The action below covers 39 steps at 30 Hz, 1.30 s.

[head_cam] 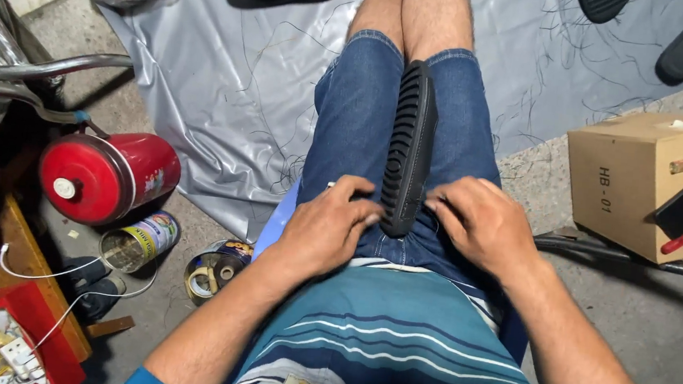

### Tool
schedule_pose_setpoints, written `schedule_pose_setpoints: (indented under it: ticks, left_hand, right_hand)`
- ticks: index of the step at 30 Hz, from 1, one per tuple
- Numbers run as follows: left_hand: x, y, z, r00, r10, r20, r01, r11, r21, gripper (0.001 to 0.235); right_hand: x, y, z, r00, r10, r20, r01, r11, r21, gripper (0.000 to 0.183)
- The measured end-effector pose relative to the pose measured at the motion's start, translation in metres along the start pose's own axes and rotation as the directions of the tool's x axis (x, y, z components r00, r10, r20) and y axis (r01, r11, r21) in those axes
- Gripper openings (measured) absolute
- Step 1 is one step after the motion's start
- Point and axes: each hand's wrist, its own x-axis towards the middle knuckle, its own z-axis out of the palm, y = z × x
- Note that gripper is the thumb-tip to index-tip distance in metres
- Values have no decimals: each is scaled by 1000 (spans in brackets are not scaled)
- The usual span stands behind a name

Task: The person sits on a blue plastic chair and sews a black slipper sole using a needle and thread. They hold the sole on their lap and repeatedly push the needle through the material while pulling the thread to stitch it.

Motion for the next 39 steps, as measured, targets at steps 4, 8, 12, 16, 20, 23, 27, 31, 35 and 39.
schedule_pose_setpoints:
  ticks: [4,8,12,16,20,23,27,31,35,39]
  left_hand:
    - [-10,15,-31,923,382,-48,-236,462,-855,17]
    - [1,12,-15,974,211,-83,-165,407,-898,27]
    - [15,1,3,1000,-21,17,26,943,-331,59]
    - [25,-7,-1,982,-58,180,133,887,-443,32]
    - [19,-10,-19,947,-56,318,213,847,-487,39]
    - [10,-49,-16,991,-113,75,134,732,-668,20]
    - [-4,-94,-19,787,-570,-235,513,817,-265,23]
    - [10,-49,-11,905,-48,-423,73,996,43,18]
    - [18,-9,16,951,213,-223,-286,881,-378,34]
    - [15,-10,46,981,41,-192,-121,895,-428,38]
  right_hand:
    - [20,-4,-1,999,36,-36,-24,955,295,7]
    - [19,-6,-3,995,96,-2,-89,926,366,7]
    - [19,-2,2,989,143,23,-141,908,396,6]
    - [14,1,13,987,158,14,-152,914,377,5]
    - [27,-12,-16,985,132,113,-166,911,378,9]
    - [34,-20,-55,948,53,315,-170,920,354,30]
    - [33,-17,-61,947,12,320,-132,924,358,24]
    - [34,-4,-47,920,5,391,-94,973,209,26]
    - [36,3,-41,903,-8,430,-58,988,141,30]
    - [37,3,-43,896,-4,443,-60,990,131,32]
